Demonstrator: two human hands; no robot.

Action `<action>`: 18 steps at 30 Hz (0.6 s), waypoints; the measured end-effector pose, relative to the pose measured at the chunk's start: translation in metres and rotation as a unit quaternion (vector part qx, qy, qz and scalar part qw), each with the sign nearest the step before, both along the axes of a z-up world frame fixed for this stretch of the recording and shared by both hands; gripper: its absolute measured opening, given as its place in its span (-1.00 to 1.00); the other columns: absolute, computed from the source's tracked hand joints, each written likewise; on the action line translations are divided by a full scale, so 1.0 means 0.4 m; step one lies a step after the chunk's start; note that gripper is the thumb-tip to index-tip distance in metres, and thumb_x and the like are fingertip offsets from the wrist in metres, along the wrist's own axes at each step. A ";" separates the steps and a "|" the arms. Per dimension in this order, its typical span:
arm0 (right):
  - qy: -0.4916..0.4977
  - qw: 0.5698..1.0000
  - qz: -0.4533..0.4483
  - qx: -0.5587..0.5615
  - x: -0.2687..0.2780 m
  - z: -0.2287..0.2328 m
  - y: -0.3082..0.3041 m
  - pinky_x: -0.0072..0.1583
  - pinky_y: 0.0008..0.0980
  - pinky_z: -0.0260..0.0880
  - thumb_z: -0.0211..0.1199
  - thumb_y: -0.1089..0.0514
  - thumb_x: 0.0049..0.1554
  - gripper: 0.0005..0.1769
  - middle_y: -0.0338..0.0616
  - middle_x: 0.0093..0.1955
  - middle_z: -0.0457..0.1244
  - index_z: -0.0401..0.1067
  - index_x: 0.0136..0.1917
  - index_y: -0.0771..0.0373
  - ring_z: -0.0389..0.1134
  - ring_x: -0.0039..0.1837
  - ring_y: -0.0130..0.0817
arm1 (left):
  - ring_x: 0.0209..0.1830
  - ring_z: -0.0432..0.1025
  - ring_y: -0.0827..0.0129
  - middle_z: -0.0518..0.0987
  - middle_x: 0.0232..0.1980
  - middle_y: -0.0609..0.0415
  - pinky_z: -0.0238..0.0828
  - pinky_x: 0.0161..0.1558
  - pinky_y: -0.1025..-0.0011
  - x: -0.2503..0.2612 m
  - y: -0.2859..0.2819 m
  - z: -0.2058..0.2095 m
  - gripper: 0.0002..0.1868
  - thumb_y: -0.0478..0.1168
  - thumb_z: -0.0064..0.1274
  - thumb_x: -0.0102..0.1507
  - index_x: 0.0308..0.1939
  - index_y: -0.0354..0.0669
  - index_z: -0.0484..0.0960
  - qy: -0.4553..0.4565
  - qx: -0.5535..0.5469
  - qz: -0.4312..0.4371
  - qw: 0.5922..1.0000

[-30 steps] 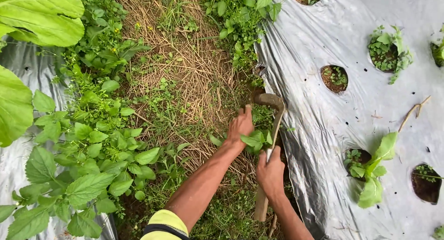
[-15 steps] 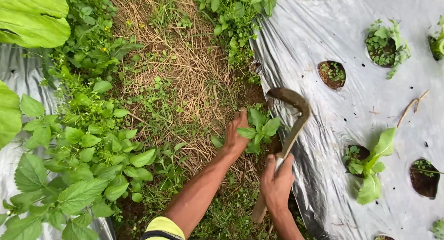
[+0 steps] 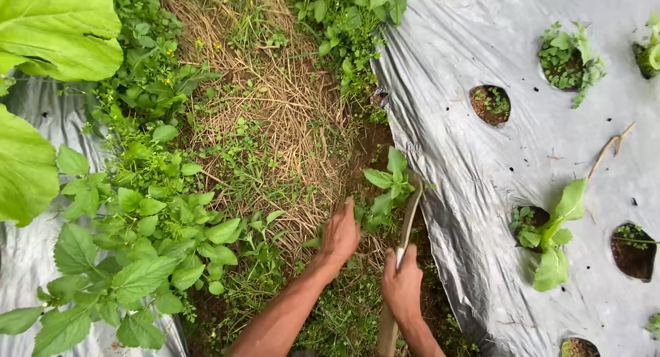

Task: The person uses a sickle to cut weeds growing between rows of plants covered with plastic mulch. They then pull the cut weeds by hand and clear the area around the plants.

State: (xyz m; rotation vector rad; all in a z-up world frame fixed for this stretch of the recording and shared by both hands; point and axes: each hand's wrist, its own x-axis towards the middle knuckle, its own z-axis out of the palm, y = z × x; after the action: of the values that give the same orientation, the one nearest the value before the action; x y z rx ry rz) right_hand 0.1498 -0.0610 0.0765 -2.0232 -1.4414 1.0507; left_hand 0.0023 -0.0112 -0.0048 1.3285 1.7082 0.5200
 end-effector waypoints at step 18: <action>0.156 0.937 -0.199 0.241 0.042 0.090 -0.132 -0.49 -0.53 0.11 0.01 0.10 0.32 -0.87 -0.30 -0.45 0.04 0.10 0.01 0.11 0.03 -0.52 -0.58 | 0.69 -0.22 -0.03 -0.22 0.67 -0.32 -0.35 0.56 -0.12 0.147 0.139 0.018 0.05 -0.36 -0.22 0.13 0.64 -0.24 -0.39 0.254 0.209 -0.147 0.933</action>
State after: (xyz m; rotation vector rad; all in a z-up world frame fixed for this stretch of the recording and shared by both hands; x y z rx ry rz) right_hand 0.1667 -0.1137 0.1123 -1.6095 -0.9520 0.7145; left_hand 0.0611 0.0443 0.0025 2.1358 1.8077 0.3952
